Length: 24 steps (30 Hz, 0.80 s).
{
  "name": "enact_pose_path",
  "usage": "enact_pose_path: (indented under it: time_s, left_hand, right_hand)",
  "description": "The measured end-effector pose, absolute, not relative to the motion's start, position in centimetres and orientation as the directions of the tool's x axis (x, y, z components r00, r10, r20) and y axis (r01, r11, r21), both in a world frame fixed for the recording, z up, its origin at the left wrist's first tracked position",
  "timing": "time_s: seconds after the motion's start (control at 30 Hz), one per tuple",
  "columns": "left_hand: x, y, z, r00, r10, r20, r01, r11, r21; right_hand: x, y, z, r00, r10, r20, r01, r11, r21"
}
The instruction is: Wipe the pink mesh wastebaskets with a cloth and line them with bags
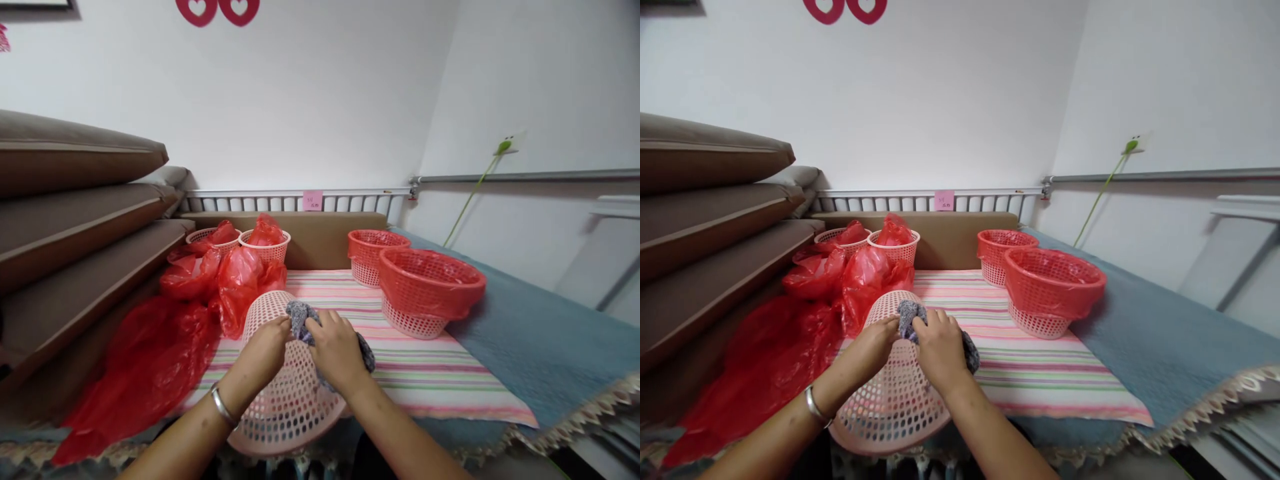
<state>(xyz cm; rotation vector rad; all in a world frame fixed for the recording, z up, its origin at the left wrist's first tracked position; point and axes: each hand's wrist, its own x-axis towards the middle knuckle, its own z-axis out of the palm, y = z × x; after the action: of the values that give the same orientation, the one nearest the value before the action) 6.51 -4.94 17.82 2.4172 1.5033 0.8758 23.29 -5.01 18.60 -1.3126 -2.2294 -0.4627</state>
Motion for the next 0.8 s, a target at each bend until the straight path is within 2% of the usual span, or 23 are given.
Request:
enact_pose_path:
  time_s: [0.27, 0.4, 0.53, 0.7, 0.8]
  left_hand:
    - [3.5, -6.2, 13.0, 0.194, 0.843, 0.502, 0.825, -0.417, 0.382]
    - [1.0, -8.1, 10.9, 0.188, 0.809, 0.557, 0.815, -0.445, 0.371]
    - [-2.1, -10.3, 6.6, 0.096, 0.749, 0.656, 0.807, -0.444, 0.389]
    - [-5.2, -12.9, 1.4, 0.111, 0.747, 0.656, 0.846, -0.417, 0.331]
    - [-5.4, -13.6, 1.1, 0.092, 0.727, 0.681, 0.869, -0.392, 0.301]
  right_hand:
    - [23.4, -3.8, 15.2, -0.298, 0.755, 0.584, 0.902, 0.423, -0.087]
    - [23.4, -3.4, 13.5, -0.25, 0.774, 0.582, 0.905, 0.401, -0.144]
    - [23.2, -2.9, 10.7, -0.175, 0.81, 0.559, 0.894, 0.369, -0.255]
    - [22.9, -2.7, 6.8, -0.128, 0.843, 0.523, 0.871, 0.347, -0.347]
    - [22.8, -2.6, 6.0, -0.099, 0.838, 0.536, 0.853, 0.349, -0.388]
